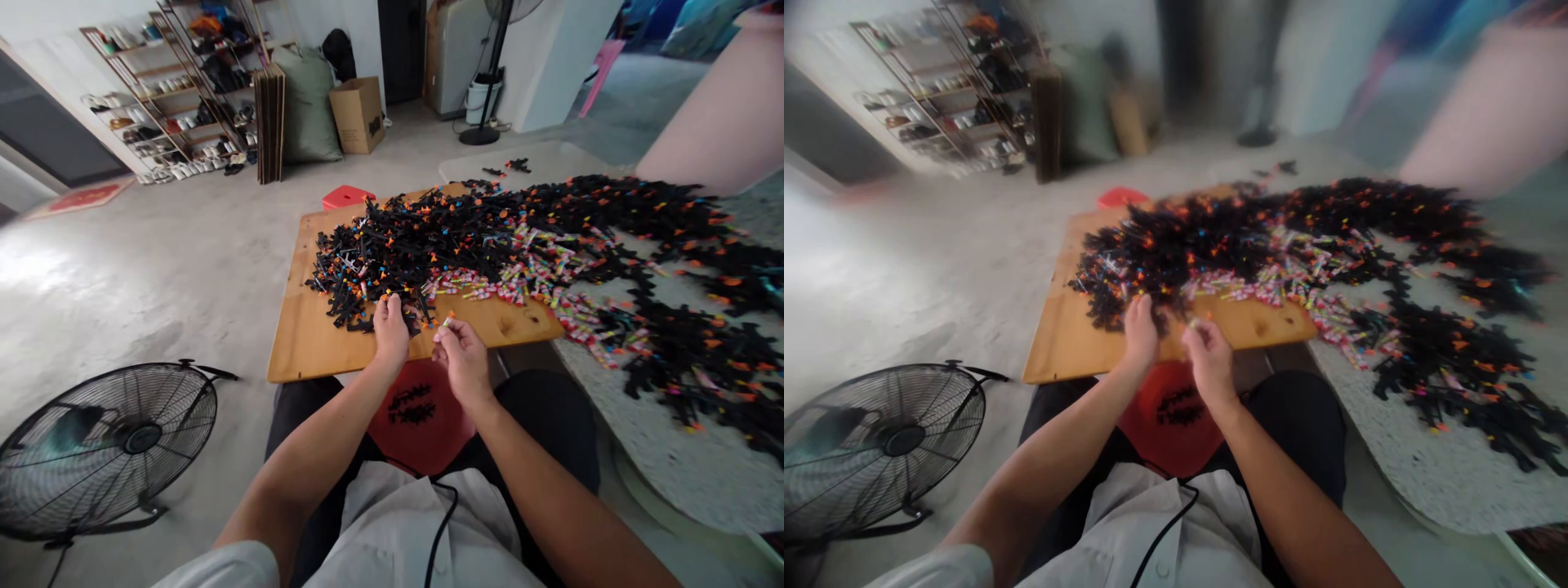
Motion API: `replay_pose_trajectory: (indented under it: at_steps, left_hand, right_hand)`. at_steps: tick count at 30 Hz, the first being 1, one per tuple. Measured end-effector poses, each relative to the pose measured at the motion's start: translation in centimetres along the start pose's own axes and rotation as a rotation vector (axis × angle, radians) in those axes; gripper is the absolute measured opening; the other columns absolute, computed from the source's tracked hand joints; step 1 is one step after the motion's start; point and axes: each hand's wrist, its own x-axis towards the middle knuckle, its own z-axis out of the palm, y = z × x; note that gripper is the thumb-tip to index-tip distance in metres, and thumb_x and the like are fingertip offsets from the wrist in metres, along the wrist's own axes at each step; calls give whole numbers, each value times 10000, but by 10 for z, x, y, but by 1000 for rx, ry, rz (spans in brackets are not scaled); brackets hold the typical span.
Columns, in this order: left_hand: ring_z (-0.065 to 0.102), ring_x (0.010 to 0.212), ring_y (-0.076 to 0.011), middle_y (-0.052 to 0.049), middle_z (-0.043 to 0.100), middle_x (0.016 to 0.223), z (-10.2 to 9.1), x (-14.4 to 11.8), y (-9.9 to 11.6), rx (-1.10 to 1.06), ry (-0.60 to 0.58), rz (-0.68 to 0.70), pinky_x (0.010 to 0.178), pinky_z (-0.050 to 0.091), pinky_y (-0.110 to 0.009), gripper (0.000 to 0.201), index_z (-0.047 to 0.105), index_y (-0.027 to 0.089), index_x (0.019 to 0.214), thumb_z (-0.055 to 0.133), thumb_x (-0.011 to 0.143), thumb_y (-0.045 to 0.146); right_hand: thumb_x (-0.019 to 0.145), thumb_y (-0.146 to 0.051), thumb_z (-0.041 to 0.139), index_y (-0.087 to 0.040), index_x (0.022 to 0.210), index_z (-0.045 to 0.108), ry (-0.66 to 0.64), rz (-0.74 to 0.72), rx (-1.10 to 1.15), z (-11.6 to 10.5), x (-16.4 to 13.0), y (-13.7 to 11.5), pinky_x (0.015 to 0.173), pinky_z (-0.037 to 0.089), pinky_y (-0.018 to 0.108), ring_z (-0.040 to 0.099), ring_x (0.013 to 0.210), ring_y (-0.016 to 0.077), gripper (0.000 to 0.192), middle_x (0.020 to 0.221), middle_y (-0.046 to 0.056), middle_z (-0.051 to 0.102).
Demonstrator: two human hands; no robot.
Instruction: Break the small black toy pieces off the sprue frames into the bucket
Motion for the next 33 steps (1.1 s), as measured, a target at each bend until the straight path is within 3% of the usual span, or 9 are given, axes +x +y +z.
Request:
replay_pose_trajectory:
  at_steps: [3,6,21,28,33]
  left_hand:
    - [545,544,-112,46,543,638,1,-2,-2,-38,-2,14,546,442,-221,253,417,244,829,400,1061,341]
    - [544,563,-110,41,536,647,-1,-4,-5,17,6,38,553,444,-217,272,423,241,815,394,1067,340]
    - [628,677,-169,11,630,696,-7,-7,4,238,81,151,683,496,-278,221,472,243,865,484,1076,306]
    - [625,684,-162,19,626,684,-8,-6,6,256,56,151,702,488,-267,238,456,243,836,478,1071,274]
    - [639,680,-154,18,637,701,-9,-6,1,263,56,169,702,493,-262,219,454,241,856,484,1064,302]
  right_hand:
    - [828,-466,784,-239,944,579,-44,52,105,3,-5,1,549,492,256,561,538,123,327,674,-62,633]
    - [836,-492,791,-236,983,580,-42,59,115,4,-10,1,586,531,273,635,589,137,363,773,-26,714]
    - [876,-522,785,-222,1043,704,-135,15,25,-5,-14,3,683,602,337,710,667,180,353,795,16,752]
    - [803,-476,830,-213,983,712,-145,190,239,-5,-10,7,569,574,275,694,588,146,340,769,6,750]
    - [813,-480,831,-212,1001,713,-165,174,224,-6,-12,8,570,582,274,700,584,146,348,766,4,750]
